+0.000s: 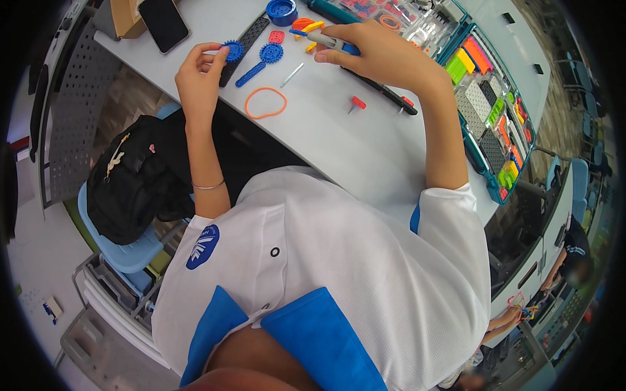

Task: The person assembles small plastic components from a kit using a manual crimping tool. They repeatedly pick up parts, align them, and crimp them together, then place the finished pieces on the table.

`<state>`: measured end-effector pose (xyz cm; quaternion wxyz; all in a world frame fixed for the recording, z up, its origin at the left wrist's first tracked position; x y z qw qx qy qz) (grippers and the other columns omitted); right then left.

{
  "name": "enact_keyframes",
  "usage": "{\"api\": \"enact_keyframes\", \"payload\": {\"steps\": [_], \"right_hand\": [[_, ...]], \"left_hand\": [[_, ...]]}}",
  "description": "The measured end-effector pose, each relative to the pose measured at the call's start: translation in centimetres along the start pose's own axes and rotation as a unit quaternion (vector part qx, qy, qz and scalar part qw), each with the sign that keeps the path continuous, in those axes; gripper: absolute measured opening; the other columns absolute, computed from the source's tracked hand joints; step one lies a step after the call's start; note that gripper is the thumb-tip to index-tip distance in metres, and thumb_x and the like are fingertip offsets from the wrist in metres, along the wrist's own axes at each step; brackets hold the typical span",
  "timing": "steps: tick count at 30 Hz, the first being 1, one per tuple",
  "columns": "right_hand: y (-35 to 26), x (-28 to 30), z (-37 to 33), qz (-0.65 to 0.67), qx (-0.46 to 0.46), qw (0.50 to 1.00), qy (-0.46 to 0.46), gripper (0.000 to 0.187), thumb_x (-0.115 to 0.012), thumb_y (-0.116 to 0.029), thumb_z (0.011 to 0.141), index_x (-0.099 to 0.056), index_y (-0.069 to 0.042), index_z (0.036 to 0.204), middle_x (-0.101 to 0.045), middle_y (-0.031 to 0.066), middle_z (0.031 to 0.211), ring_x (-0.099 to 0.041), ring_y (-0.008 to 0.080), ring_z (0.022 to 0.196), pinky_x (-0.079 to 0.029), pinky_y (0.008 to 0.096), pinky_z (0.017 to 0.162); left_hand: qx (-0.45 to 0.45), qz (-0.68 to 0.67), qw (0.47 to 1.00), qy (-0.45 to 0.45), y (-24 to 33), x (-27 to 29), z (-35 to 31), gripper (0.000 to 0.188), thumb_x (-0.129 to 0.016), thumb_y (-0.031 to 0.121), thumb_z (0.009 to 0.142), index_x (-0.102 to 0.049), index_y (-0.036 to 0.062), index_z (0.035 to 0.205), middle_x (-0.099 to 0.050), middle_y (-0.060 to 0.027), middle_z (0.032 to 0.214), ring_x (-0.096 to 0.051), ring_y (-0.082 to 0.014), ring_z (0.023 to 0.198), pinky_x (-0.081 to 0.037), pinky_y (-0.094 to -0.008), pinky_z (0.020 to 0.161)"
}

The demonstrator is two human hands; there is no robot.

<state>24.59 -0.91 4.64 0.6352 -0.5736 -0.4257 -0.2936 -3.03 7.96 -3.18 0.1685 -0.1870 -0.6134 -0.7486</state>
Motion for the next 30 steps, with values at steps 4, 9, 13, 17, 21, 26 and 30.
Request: {"api": "enact_keyframes", "payload": {"steps": [4,9,13,17,21,26,30], "right_hand": [[-0.1,0.1,0.0,-0.008,-0.023,1.0,-0.004,0.053,-0.066,-0.048,0.092,-0.068,-0.006,0.124,-0.071,0.0161,0.11,-0.063,0.0273,0.092,-0.048,0.0359,0.084],[-0.9,0.2,0.2,0.001,-0.04,0.999,-0.034,0.055,-0.067,-0.049,0.091,-0.068,-0.006,0.126,-0.07,0.0166,0.112,-0.062,0.0257,0.095,-0.048,0.0361,0.084],[-1.9,0.7,0.4,0.025,-0.056,0.995,-0.081,0.055,-0.067,-0.048,0.092,-0.067,-0.006,0.127,-0.071,0.016,0.11,-0.062,0.0252,0.094,-0.049,0.0361,0.082],[-2.1,0.1,0.8,0.033,-0.042,0.988,-0.148,0.052,-0.066,-0.044,0.094,-0.066,-0.005,0.127,-0.072,0.0163,0.103,-0.064,0.0264,0.085,-0.051,0.0344,0.08],[-1.2,-1.6,0.0,-0.01,0.057,0.996,-0.061,0.045,-0.065,-0.038,0.095,-0.067,-0.004,0.125,-0.072,0.0179,0.098,-0.062,0.0282,0.073,-0.051,0.0335,0.077],[-0.2,-1.4,-0.1,0.042,0.038,0.993,-0.106,0.043,-0.068,-0.034,0.094,-0.066,-0.004,0.124,-0.071,0.0184,0.102,-0.063,0.0287,0.081,-0.051,0.0336,0.08],[-0.5,1.9,-0.6,-0.017,-0.082,0.994,-0.072,0.04,-0.071,-0.028,0.091,-0.065,-0.006,0.124,-0.07,0.0165,0.098,-0.066,0.0292,0.088,-0.051,0.0333,0.082]], "left_hand": [[0.002,0.082,0.995,0.062,-1.5,0.2,1.7,0.021,-0.072,0.026,0.089,-0.072,0.0062,0.096,-0.069,-0.0041,0.073,-0.063,-0.0152,0.062,-0.048,-0.0312,0.061],[0.012,0.148,0.986,0.076,-3.2,0.2,2.2,0.022,-0.071,0.027,0.089,-0.071,0.0064,0.095,-0.068,-0.004,0.07,-0.065,-0.0198,0.063,-0.05,-0.0352,0.064],[-0.027,0.075,0.994,0.079,-1.8,-0.2,1.8,0.021,-0.07,0.025,0.091,-0.071,0.0055,0.1,-0.068,-0.0044,0.071,-0.066,-0.0149,0.065,-0.049,-0.0301,0.062],[-0.008,-0.335,0.927,-0.169,3.6,-1.9,-1.4,0.02,-0.068,0.017,0.094,-0.072,0.003,0.107,-0.072,-0.0067,0.082,-0.069,-0.0132,0.071,-0.051,-0.0246,0.06],[0.023,-0.357,0.905,-0.23,5.0,-3.5,-3.0,0.02,-0.068,0.009,0.093,-0.07,-0.0026,0.109,-0.073,-0.0108,0.093,-0.072,-0.0171,0.082,-0.057,-0.0251,0.063],[0.069,-0.354,0.912,-0.197,4.4,-3.7,-3.7,0.014,-0.069,0.005,0.091,-0.071,-0.0057,0.099,-0.072,-0.0135,0.097,-0.073,-0.0183,0.087,-0.059,-0.0267,0.066],[-0.003,-0.249,0.964,-0.09,3.3,-4.5,-4.0,0.01,-0.071,-0.001,0.086,-0.072,-0.002,0.097,-0.071,-0.0116,0.095,-0.072,-0.0192,0.083,-0.059,-0.0273,0.069]]}}
Point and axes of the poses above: each hand's wrist, its own z-axis towards the middle knuckle, its own x-axis out of the back of the hand, y = z × x, the point moved 1 cm from there along z, towards the middle knuckle
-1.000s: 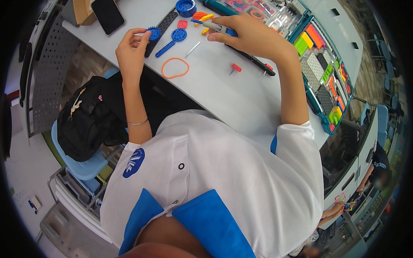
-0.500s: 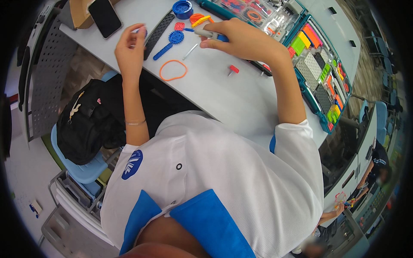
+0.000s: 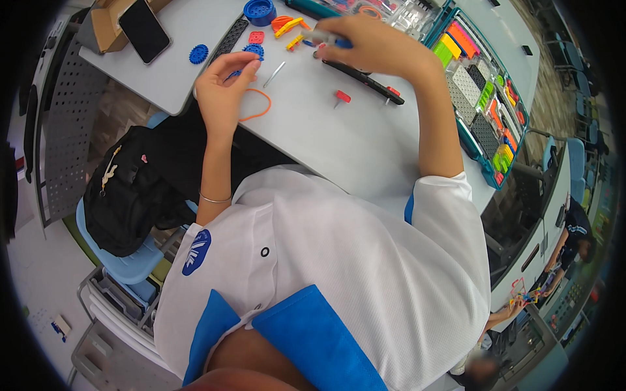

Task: The person assembles small plastic components from a kit using a manual crimping tool. They repeatedly pick up parts, align them, and crimp them together, then place the finished pieces on the table.

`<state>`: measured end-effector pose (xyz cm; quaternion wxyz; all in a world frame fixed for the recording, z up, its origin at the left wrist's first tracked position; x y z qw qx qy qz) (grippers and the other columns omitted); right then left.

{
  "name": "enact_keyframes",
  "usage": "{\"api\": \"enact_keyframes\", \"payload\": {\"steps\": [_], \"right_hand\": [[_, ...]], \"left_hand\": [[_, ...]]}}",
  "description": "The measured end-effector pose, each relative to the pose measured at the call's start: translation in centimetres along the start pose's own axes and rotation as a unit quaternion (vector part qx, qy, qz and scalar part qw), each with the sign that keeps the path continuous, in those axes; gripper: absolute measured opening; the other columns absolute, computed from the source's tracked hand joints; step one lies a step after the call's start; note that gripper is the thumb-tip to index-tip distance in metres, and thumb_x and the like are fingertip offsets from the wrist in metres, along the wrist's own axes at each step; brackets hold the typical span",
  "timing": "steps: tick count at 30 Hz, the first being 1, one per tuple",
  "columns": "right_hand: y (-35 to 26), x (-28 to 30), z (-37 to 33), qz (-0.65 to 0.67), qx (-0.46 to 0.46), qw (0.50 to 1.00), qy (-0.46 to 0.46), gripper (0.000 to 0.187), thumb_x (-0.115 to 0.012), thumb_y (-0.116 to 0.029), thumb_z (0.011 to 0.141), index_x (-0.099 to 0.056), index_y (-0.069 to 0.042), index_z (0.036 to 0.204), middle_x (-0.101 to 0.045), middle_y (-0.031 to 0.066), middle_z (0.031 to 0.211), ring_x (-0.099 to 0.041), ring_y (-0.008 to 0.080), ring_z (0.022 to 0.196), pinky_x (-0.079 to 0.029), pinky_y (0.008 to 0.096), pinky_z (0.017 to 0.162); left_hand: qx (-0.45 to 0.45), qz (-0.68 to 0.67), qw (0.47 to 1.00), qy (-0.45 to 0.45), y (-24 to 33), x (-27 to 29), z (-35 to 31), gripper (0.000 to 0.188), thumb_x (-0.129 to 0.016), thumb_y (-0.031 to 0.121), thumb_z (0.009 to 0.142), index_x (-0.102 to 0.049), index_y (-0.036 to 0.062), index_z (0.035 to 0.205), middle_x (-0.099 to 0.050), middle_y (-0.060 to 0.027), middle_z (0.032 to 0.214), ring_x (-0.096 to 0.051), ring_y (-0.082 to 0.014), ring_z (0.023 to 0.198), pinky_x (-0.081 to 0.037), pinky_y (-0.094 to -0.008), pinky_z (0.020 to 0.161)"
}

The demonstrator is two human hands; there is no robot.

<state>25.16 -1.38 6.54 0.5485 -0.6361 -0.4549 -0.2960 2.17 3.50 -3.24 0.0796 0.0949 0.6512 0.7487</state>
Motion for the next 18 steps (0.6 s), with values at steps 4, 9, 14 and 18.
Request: {"api": "enact_keyframes", "payload": {"steps": [4,9,14,18], "right_hand": [[3.4,-0.6,1.2,-0.049,0.013,0.994,0.094,0.03,-0.072,-0.02,0.089,-0.065,-0.005,0.113,-0.068,0.0138,0.097,-0.065,0.0281,0.089,-0.05,0.0348,0.083],[3.9,-2.6,2.7,-0.056,0.071,0.991,0.095,0.031,-0.071,-0.011,0.085,-0.064,-0.003,0.114,-0.069,0.0149,0.106,-0.065,0.0275,0.095,-0.052,0.0388,0.086],[3.2,-3.6,2.7,-0.03,0.005,0.997,0.077,0.036,-0.072,-0.005,0.08,-0.064,-0.003,0.115,-0.066,0.0137,0.118,-0.063,0.0272,0.109,-0.051,0.0357,0.092],[4.4,-4.6,3.8,-0.04,-0.007,0.999,-0.002,0.044,-0.074,-0.006,0.079,-0.063,-0.004,0.122,-0.064,0.0122,0.124,-0.062,0.0278,0.111,-0.05,0.0335,0.096]], "left_hand": [[-0.104,0.111,0.988,-0.027,-0.7,-2.4,-0.1,0.015,-0.071,-0.003,0.085,-0.072,0.0015,0.099,-0.071,-0.0092,0.096,-0.071,-0.0173,0.085,-0.058,-0.0265,0.074],[-0.162,0.176,0.968,-0.07,-1.6,-5.1,0.7,0.015,-0.07,-0.004,0.082,-0.069,0.0005,0.095,-0.069,-0.0086,0.095,-0.069,-0.0197,0.086,-0.055,-0.0284,0.077],[-0.189,0.209,0.957,-0.072,-1.6,-7.1,0.6,0.013,-0.07,-0.005,0.079,-0.066,-0.0005,0.091,-0.067,-0.0096,0.092,-0.067,-0.0252,0.083,-0.053,-0.0326,0.075],[-0.238,0.278,0.929,-0.061,-2.0,-7.3,0.9,0.012,-0.072,-0.002,0.079,-0.067,0.0005,0.09,-0.066,-0.0098,0.09,-0.065,-0.0263,0.084,-0.052,-0.0341,0.074]]}}
Point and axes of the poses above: each hand's wrist, its own z-axis towards the middle knuckle, its own x-axis out of the back of the hand, y = z × x, the point moved 1 cm from there along z, towards the middle knuckle
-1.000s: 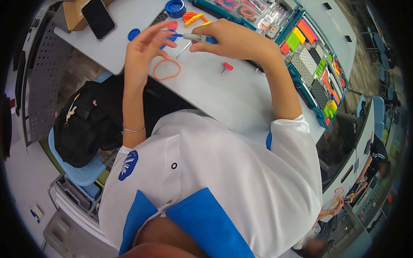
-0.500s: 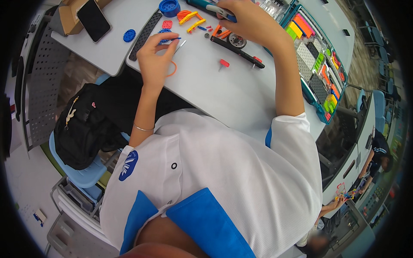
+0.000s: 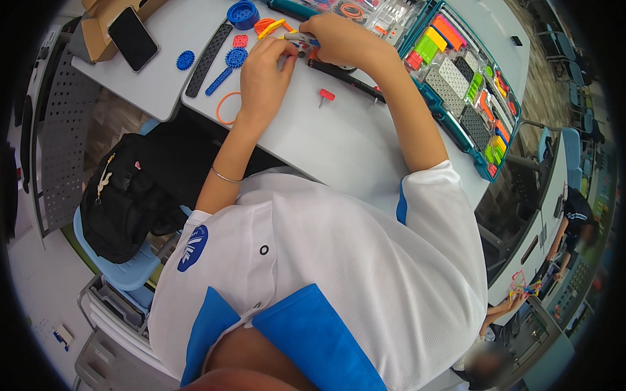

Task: The person assembles small plastic components from a kit using a manual crimping tool. They repeatedly pick up parts, align them, and crimp them together, then place the finished pieces on the table.

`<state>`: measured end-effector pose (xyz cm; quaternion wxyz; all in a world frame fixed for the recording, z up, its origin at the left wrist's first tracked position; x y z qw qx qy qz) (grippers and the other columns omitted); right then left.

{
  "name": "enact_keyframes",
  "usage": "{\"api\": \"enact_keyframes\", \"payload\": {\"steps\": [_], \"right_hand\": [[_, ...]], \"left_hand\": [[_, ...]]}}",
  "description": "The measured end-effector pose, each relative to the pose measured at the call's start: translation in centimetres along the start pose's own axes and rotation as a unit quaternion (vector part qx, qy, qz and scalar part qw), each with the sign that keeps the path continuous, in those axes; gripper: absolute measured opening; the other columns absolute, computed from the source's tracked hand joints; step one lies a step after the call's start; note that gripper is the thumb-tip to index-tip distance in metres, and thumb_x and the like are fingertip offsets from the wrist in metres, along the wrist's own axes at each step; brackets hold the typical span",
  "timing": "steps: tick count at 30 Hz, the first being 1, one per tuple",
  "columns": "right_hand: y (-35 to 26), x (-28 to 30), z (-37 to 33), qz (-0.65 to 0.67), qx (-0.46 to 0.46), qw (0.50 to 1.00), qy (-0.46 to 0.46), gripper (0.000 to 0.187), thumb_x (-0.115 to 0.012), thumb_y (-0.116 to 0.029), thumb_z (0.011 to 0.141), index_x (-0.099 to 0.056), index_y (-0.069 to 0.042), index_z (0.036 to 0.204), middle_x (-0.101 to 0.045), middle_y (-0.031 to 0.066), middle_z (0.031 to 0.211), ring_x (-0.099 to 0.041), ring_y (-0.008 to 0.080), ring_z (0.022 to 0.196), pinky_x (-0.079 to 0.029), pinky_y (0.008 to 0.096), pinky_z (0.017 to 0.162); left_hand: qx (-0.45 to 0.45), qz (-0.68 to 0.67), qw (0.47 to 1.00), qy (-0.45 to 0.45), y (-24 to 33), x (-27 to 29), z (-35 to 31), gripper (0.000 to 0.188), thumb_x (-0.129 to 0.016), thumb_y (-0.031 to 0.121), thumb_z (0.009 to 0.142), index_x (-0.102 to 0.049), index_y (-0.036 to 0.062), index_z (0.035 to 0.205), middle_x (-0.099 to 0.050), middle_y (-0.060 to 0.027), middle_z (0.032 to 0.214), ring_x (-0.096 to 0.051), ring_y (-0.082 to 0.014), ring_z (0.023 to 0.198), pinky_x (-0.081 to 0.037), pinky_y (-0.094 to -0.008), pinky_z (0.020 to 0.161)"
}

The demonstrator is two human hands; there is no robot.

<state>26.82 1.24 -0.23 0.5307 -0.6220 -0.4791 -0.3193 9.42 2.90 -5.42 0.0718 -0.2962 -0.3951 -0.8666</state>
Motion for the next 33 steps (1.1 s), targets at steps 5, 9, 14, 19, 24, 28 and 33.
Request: {"api": "enact_keyframes", "payload": {"steps": [5,9,14,19,24,28,33], "right_hand": [[0.8,0.2,-0.6,-0.007,0.077,0.995,0.069,0.046,-0.074,-0.006,0.081,-0.06,-0.005,0.125,-0.065,0.0122,0.12,-0.063,0.0283,0.107,-0.05,0.0343,0.093],[-0.8,3.0,-2.1,0.035,0.114,0.989,0.091,0.043,-0.074,-0.006,0.083,-0.061,-0.005,0.123,-0.067,0.0131,0.111,-0.064,0.0282,0.098,-0.05,0.0358,0.087],[-4.7,4.5,-3.4,0.056,0.159,0.978,0.126,0.033,-0.072,-0.005,0.084,-0.06,-0.004,0.116,-0.065,0.0171,0.094,-0.061,0.0338,0.083,-0.049,0.038,0.076],[-6.3,4.1,-3.4,0.027,0.237,0.947,0.214,0.028,-0.072,-0.003,0.082,-0.059,-0.004,0.107,-0.064,0.0152,0.087,-0.061,0.0342,0.077,-0.048,0.0387,0.068],[-7.1,3.2,-3.0,0.023,0.258,0.927,0.27,0.029,-0.073,-0.003,0.08,-0.06,-0.006,0.105,-0.064,0.0109,0.09,-0.061,0.0323,0.072,-0.048,0.0378,0.061],[-9.0,3.9,-4.7,-0.008,0.276,0.916,0.292,0.035,-0.074,-0.002,0.074,-0.055,-0.007,0.102,-0.061,0.0069,0.09,-0.064,0.0295,0.078,-0.049,0.0382,0.06],[-9.9,3.8,-5.9,0.003,0.256,0.923,0.288,0.032,-0.075,0.0,0.075,-0.061,-0.007,0.103,-0.064,0.0056,0.092,-0.065,0.0284,0.076,-0.051,0.0342,0.063]], "left_hand": [[-0.007,-0.017,1.0,0.025,0.2,0.6,-0.1,0.012,-0.071,0.006,0.086,-0.069,0.001,0.097,-0.069,-0.0085,0.097,-0.064,-0.0243,0.085,-0.053,-0.033,0.078],[0.218,-0.334,0.916,-0.048,2.6,1.7,-0.7,0.028,-0.064,0.019,0.097,-0.064,-0.0021,0.115,-0.07,-0.0083,0.1,-0.064,-0.0195,0.085,-0.054,-0.0315,0.081],[0.283,-0.554,0.777,-0.101,3.2,3.2,-0.7,0.039,-0.05,0.032,0.105,-0.057,-0.0022,0.123,-0.06,-0.0068,0.095,-0.061,-0.0172,0.082,-0.054,-0.0323,0.079],[0.31,-0.693,0.645,-0.082,3.7,5.0,-0.5,0.036,-0.044,0.037,0.107,-0.052,0.0022,0.105,-0.042,-0.0009,0.083,-0.039,-0.0086,0.064,-0.037,-0.0235,0.054],[0.314,-0.659,0.683,-0.015,4.5,6.7,0.0,0.037,-0.044,0.037,0.108,-0.051,0.0019,0.101,-0.039,0.001,0.081,-0.032,-0.0048,0.058,-0.027,-0.0199,0.047],[0.317,-0.598,0.735,-0.039,4.7,8.1,-0.7,0.043,-0.041,0.041,0.108,-0.054,0.0005,0.1,-0.042,0.0002,0.076,-0.032,-0.0046,0.054,-0.027,-0.0207,0.048],[0.312,-0.615,0.722,-0.047,6.0,9.7,-0.9,0.045,-0.042,0.041,0.108,-0.054,-0.0012,0.1,-0.041,0.0007,0.069,-0.032,-0.0046,0.052,-0.027,-0.021,0.046]]}}
Point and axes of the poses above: each hand's wrist, its own z-axis towards the middle knuckle, its own x-axis out of the back of the hand, y = z × x, the point moved 1 cm from there along z, towards the middle knuckle
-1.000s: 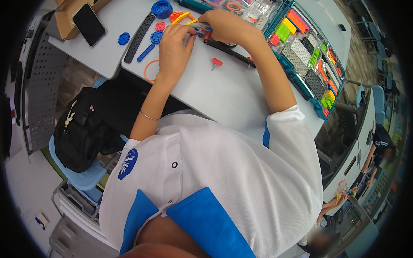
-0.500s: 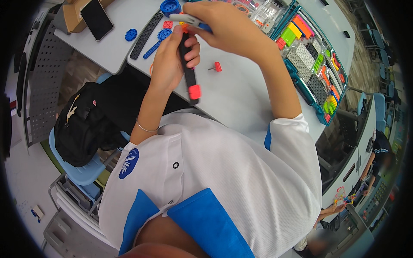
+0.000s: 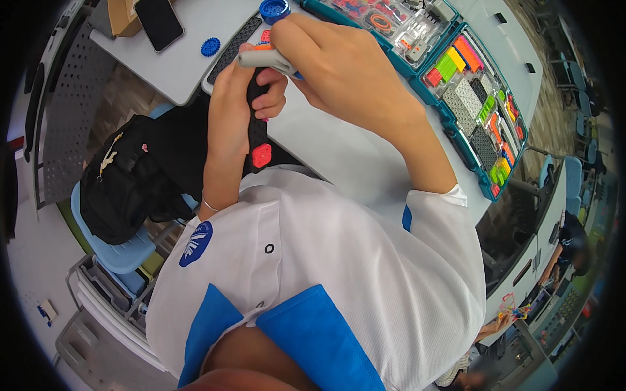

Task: The person assembles small plastic components from a kit using a manual crimping tool. They repeatedly pick up parts, align them, and crimp them together, then place the finished pieces on the table.

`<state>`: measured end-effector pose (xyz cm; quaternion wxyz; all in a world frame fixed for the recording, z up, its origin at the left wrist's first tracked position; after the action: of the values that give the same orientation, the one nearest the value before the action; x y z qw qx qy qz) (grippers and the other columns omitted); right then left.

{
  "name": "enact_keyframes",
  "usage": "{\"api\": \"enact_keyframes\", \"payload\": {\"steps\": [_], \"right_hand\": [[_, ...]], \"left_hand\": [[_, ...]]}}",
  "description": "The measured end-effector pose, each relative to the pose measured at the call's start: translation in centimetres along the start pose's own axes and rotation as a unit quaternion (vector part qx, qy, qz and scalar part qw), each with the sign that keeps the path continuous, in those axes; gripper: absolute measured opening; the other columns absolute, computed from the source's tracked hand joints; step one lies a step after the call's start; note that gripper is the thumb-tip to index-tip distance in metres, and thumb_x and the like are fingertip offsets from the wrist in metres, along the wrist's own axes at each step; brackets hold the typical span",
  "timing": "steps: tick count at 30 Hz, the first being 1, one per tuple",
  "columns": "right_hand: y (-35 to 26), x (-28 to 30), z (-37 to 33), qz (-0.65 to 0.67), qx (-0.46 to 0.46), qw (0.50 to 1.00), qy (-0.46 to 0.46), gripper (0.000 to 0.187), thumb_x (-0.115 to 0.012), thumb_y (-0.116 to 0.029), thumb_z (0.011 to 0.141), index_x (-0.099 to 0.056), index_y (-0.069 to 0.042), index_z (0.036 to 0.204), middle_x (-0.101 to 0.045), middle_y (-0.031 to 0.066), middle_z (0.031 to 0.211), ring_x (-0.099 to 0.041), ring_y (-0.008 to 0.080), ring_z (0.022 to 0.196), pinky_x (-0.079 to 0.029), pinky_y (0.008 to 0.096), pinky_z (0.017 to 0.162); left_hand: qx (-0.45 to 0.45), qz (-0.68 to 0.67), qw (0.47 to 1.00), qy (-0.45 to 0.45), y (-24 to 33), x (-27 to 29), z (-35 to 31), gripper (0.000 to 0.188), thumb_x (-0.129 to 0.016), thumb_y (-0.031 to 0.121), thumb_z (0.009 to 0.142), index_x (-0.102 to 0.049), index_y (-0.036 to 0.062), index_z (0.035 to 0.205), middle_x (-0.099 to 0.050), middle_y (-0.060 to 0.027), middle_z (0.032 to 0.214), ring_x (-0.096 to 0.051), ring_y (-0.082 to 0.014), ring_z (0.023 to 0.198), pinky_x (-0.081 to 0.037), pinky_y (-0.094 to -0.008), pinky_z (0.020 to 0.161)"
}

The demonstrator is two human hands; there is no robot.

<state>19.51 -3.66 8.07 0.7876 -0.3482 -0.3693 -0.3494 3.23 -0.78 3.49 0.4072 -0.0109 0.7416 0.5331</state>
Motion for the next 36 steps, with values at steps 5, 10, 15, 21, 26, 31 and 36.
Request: {"api": "enact_keyframes", "payload": {"steps": [5,10,15,21,26,31,36], "right_hand": [[1.5,5.0,-1.7,0.074,-0.064,0.968,0.232,0.015,-0.071,0.001,0.087,-0.066,0.001,0.101,-0.071,0.0116,0.102,-0.07,0.0202,0.078,-0.055,0.0292,0.066],[-0.5,5.1,-0.2,0.157,-0.053,0.969,0.181,0.018,-0.073,0.001,0.087,-0.068,0.002,0.104,-0.071,0.0103,0.091,-0.067,0.0139,0.074,-0.055,0.0239,0.067],[1.2,1.3,1.9,0.301,-0.168,0.938,0.041,0.018,-0.071,-0.017,0.091,-0.064,-0.001,0.097,-0.056,0.0049,0.081,-0.051,0.0129,0.075,-0.042,0.0287,0.069],[3.2,-0.1,1.8,0.306,-0.269,0.911,-0.064,0.022,-0.075,-0.017,0.088,-0.065,-0.001,0.098,-0.061,0.006,0.084,-0.057,0.0142,0.075,-0.046,0.0276,0.068],[3.9,-2.7,0.3,0.251,-0.205,0.945,-0.046,0.036,-0.077,-0.032,0.088,-0.07,-0.003,0.108,-0.068,0.0034,0.088,-0.063,0.0101,0.078,-0.049,0.0244,0.068],[5.0,-2.0,0.1,0.202,-0.223,0.949,-0.097,0.038,-0.073,-0.035,0.091,-0.069,-0.005,0.113,-0.066,0.0036,0.086,-0.062,0.0106,0.078,-0.049,0.0246,0.068],[5.7,-1.8,-0.2,0.126,-0.234,0.954,-0.136,0.037,-0.07,-0.035,0.093,-0.07,-0.005,0.114,-0.068,0.0044,0.086,-0.063,0.0102,0.075,-0.049,0.0251,0.066]], "left_hand": [[-0.083,-0.068,0.985,0.132,0.7,12.6,2.5,0.044,-0.042,0.037,0.107,-0.056,-0.0053,0.107,-0.043,0.0019,0.072,-0.033,-0.004,0.049,-0.027,-0.0205,0.045],[-0.105,-0.083,0.989,0.063,2.7,7.3,0.9,0.043,-0.04,0.035,0.108,-0.056,-0.0051,0.114,-0.038,0.0028,0.073,-0.029,-0.0032,0.05,-0.025,-0.0204,0.042],[-0.061,0.008,0.998,0.01,0.7,3.4,1.5,0.028,-0.058,0.015,0.1,-0.058,-0.0052,0.118,-0.047,0.0004,0.075,-0.028,-0.0013,0.047,-0.024,-0.0195,0.042],[-0.057,-0.033,0.998,0.013,0.2,2.5,1.6,0.026,-0.061,0.011,0.096,-0.06,-0.0023,0.118,-0.059,-0.0059,0.073,-0.031,-0.0007,0.044,-0.026,-0.0199,0.041],[-0.055,0.139,0.984,0.094,0.0,4.0,1.7,0.02,-0.062,0.013,0.097,-0.064,-0.0034,0.107,-0.063,-0.0044,0.077,-0.031,-0.0006,0.047,-0.024,-0.019,0.043],[-0.168,0.413,0.863,0.237,0.8,8.6,2.8,0.028,-0.072,0.025,0.091,-0.068,-0.0022,0.094,-0.073,-0.0085,0.084,-0.067,-0.0122,0.072,-0.05,-0.0264,0.064],[-0.094,0.528,0.799,0.272,3.2,11.5,3.7,0.032,-0.07,0.029,0.092,-0.069,-0.0036,0.095,-0.073,-0.0095,0.08,-0.069,-0.0149,0.074,-0.052,-0.0273,0.068]]}}
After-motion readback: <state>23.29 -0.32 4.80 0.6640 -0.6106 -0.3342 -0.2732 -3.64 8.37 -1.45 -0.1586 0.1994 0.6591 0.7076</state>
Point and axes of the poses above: each hand's wrist, its own z-axis towards the middle knuckle, its own x-axis out of the back of the hand, y = z × x, the point moved 1 cm from there along z, towards the middle knuckle
